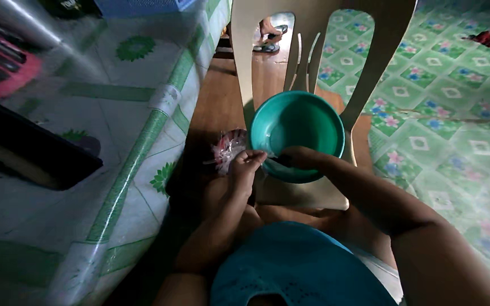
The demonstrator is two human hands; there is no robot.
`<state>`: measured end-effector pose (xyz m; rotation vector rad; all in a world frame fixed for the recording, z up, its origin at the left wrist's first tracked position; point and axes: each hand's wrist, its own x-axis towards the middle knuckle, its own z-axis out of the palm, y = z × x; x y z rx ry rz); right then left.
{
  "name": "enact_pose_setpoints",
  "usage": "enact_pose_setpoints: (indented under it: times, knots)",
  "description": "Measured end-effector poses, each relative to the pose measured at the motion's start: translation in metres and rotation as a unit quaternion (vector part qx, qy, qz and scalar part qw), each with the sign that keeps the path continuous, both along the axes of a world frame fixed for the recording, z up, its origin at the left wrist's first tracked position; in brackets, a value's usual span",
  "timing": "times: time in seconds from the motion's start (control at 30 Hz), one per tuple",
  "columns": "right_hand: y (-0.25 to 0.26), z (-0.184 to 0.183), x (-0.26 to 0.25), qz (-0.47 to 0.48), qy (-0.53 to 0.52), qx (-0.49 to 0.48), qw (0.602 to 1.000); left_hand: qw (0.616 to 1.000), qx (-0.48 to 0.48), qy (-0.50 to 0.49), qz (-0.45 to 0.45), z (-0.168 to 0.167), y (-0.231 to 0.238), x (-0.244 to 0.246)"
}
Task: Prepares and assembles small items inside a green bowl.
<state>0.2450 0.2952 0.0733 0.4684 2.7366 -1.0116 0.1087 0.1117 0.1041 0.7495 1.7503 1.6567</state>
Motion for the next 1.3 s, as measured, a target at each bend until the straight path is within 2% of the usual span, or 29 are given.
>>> enact_pose_setpoints:
  times: [0.07, 0.13, 0.23, 0.3, 0.33, 0.4, 0.47, 0.57, 0.67, 0.8, 0.97, 1.3]
  knots:
    - [-0.003, 0.032, 0.004, -0.015, -0.04, -0.005, 0.999, 0.998, -0.006, 0.065, -0.004, 0.019, 0.015, -0.01]
    - [0.002, 0.046, 0.009, -0.029, -0.055, 0.007, 0.998, 0.992, 0.03, 0.119, -0.014, 0.042, 0.042, -0.02]
    - [0.02, 0.049, 0.022, -0.049, -0.031, 0.034, 0.998, 0.969, 0.173, 0.177, -0.005, 0.082, 0.093, -0.022]
    - [0.037, 0.037, 0.033, -0.058, 0.009, 0.057, 0.997, 0.937, 0.262, 0.231, -0.018, 0.092, 0.125, -0.023]
    - [0.043, 0.03, 0.037, -0.062, 0.028, 0.077, 0.995, 0.928, 0.263, 0.262, -0.037, 0.092, 0.136, -0.022]
    - [0.04, 0.048, 0.044, -0.076, -0.004, 0.089, 0.993, 0.932, 0.146, 0.318, -0.095, 0.084, 0.147, -0.021]
    - [0.032, 0.072, 0.05, -0.087, -0.052, 0.083, 0.991, 0.93, 0.012, 0.329, -0.162, 0.064, 0.151, -0.022]
    - [0.042, 0.063, 0.065, -0.076, 0.01, 0.091, 0.993, 0.914, -0.073, 0.33, -0.222, 0.032, 0.146, -0.033]
    - [0.061, 0.042, 0.073, -0.055, 0.083, 0.105, 0.989, 0.903, -0.11, 0.344, -0.233, 0.016, 0.136, -0.04]
    - [0.052, 0.086, 0.068, -0.072, -0.015, 0.086, 0.994, 0.885, -0.149, 0.358, -0.256, 0.027, 0.125, -0.04]
    - [0.045, 0.112, 0.065, -0.077, -0.077, 0.109, 0.988, 0.874, -0.165, 0.37, -0.268, 0.026, 0.124, -0.036]
    - [0.054, 0.094, 0.067, -0.054, -0.065, 0.119, 0.989, 0.841, -0.142, 0.428, -0.298, 0.028, 0.122, -0.025]
